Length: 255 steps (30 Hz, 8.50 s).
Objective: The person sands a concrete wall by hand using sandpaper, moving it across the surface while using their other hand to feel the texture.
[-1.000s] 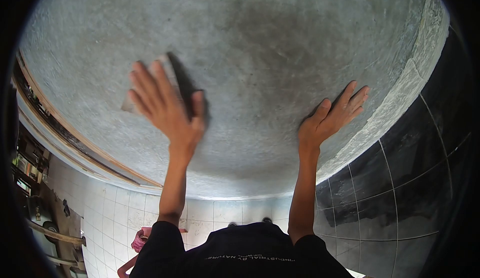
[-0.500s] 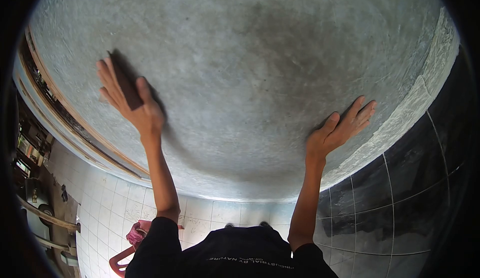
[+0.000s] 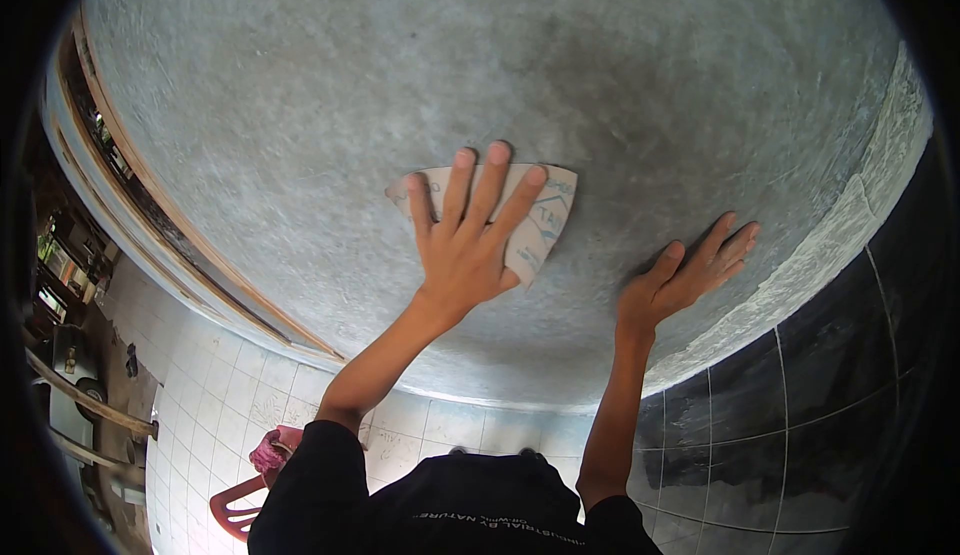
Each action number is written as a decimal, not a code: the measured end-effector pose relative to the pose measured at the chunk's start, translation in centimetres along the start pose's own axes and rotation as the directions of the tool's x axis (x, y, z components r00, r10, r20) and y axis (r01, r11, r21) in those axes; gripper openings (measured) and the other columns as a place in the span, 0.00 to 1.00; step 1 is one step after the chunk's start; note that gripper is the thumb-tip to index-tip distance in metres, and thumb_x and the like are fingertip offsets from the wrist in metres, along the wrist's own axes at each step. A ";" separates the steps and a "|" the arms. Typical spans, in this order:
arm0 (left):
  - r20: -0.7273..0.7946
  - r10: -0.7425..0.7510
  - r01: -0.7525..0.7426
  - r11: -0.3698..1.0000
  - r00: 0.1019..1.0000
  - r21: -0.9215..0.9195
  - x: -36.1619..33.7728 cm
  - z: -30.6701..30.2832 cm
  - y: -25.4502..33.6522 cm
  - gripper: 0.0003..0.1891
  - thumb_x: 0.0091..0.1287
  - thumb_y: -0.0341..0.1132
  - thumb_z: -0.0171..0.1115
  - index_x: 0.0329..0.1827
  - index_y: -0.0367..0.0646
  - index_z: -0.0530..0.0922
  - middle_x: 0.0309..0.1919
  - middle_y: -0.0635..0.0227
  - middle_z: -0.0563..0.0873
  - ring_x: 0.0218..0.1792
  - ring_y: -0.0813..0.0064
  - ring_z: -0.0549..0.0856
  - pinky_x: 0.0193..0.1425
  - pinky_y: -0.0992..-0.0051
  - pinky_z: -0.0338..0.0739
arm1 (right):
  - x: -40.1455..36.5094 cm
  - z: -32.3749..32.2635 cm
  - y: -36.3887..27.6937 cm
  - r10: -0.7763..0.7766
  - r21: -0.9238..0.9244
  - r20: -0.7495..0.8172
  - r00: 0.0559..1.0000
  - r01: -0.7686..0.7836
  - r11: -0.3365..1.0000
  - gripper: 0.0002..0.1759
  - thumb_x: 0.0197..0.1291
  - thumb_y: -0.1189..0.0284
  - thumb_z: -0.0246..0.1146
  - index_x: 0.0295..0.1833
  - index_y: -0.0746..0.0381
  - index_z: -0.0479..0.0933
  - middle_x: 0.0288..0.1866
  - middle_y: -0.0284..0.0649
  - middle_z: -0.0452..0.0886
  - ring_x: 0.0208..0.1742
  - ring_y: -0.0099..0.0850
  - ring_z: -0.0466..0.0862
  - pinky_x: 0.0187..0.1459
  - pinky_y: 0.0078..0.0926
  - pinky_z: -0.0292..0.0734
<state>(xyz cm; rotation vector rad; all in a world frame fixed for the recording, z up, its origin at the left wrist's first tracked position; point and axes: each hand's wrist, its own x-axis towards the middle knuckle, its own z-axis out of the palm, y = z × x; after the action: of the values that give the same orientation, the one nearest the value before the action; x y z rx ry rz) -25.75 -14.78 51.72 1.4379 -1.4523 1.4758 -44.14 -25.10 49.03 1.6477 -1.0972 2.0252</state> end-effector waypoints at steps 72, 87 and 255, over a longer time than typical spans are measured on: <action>-0.185 -0.305 0.314 0.949 0.934 0.019 5.5 -12.1 -35.5 0.38 0.70 0.46 0.54 0.81 0.50 0.52 0.81 0.56 0.50 0.81 0.54 0.46 0.80 0.51 0.31 | -7.0 1.7 -5.5 0.075 0.045 -0.081 0.994 -0.072 0.996 0.27 0.79 0.63 0.38 0.76 0.65 0.60 0.80 0.53 0.54 0.80 0.48 0.54 0.77 0.49 0.52; -0.208 -0.283 0.304 0.950 0.936 0.075 9.3 -12.1 -33.9 0.37 0.71 0.50 0.52 0.81 0.48 0.54 0.80 0.54 0.51 0.81 0.54 0.48 0.80 0.51 0.33 | -7.1 1.7 -5.6 0.078 0.073 -0.087 0.993 -0.071 0.995 0.27 0.79 0.64 0.38 0.75 0.67 0.60 0.79 0.53 0.56 0.80 0.49 0.54 0.77 0.49 0.53; -0.146 -0.523 0.520 0.852 0.840 -0.064 -8.9 -1.9 -7.6 0.42 0.59 0.42 0.56 0.77 0.31 0.58 0.77 0.38 0.53 0.79 0.40 0.47 0.77 0.39 0.30 | -7.9 1.6 -4.2 0.065 0.215 -0.047 0.997 -0.054 0.975 0.30 0.75 0.62 0.42 0.74 0.69 0.61 0.80 0.56 0.53 0.81 0.51 0.51 0.77 0.55 0.49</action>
<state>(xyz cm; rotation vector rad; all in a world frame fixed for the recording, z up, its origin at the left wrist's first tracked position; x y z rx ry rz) -17.19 -9.10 45.84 1.5094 -0.8739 1.1850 -37.97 -21.77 43.31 1.6653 -0.9494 2.2815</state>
